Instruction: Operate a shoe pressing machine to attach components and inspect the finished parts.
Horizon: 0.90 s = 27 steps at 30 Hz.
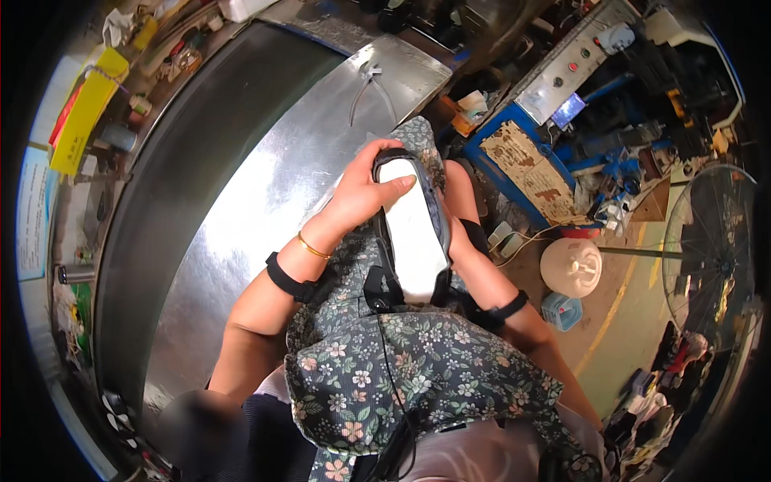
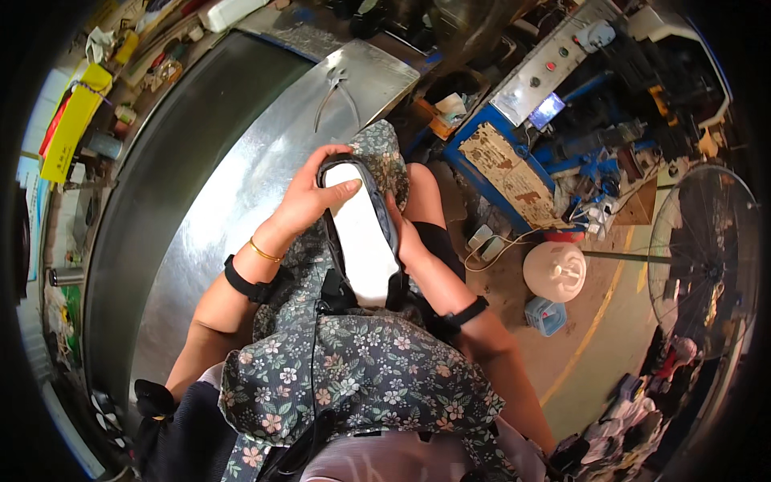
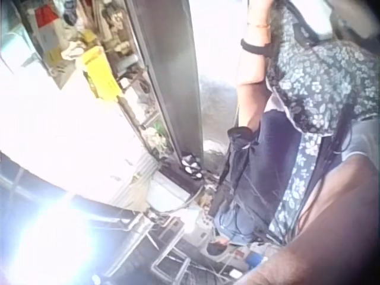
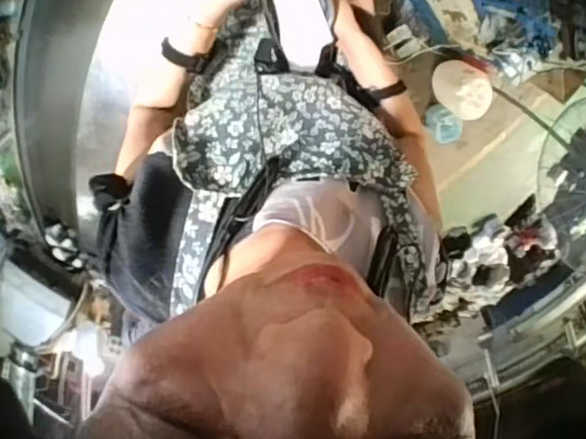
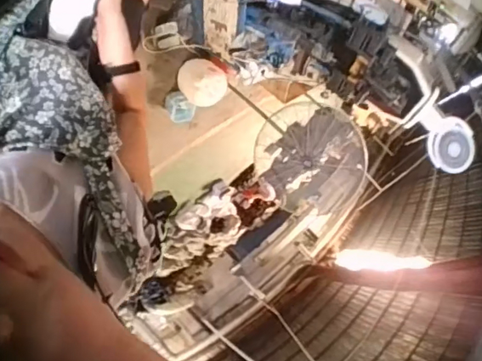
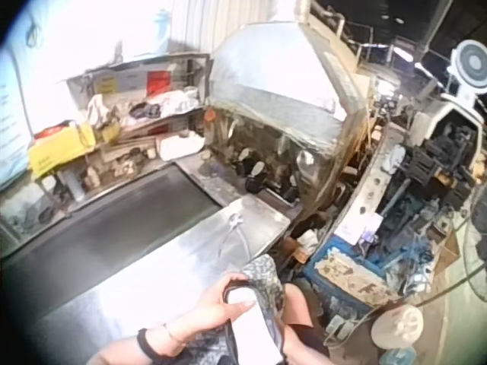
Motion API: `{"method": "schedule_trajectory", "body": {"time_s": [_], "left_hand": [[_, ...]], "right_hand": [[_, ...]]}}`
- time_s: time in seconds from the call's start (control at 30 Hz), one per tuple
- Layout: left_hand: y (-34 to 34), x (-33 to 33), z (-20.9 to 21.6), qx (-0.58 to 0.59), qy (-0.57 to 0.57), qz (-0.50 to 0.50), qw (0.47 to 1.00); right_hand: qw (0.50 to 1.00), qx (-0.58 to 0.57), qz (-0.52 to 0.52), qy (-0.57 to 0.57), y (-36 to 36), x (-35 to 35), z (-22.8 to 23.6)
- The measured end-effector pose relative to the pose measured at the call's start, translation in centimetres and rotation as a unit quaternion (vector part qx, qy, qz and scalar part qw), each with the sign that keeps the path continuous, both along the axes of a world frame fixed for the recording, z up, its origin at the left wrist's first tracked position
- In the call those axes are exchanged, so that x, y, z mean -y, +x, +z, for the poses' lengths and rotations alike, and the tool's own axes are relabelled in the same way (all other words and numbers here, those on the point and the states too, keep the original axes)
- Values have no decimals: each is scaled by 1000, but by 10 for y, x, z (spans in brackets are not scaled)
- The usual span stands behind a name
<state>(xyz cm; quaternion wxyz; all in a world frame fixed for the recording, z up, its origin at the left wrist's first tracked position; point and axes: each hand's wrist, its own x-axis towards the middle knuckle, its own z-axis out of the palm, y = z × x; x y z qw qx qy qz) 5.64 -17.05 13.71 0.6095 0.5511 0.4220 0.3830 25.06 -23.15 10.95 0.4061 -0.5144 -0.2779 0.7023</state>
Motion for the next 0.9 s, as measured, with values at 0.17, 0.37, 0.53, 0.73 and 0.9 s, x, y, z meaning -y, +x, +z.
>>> {"method": "schedule_trajectory", "body": {"time_s": [0.17,0.37,0.53,0.73,0.9], "left_hand": [[-5,-6,-19,-16,43,21,999],[3,-23,-17,-6,30,-6,1000],[8,-19,-22,-84,162,-1,983],[5,-32,-10,52,-23,-60,997],[9,-6,-1,49,-83,169,981]], "right_hand": [[801,506,110,301,-17,-3,0],[633,660,73,399,-22,-22,20],[919,271,174,228,10,4,25],[930,237,96,265,1,38,-17],[968,119,72,208,-15,8,-9]]}}
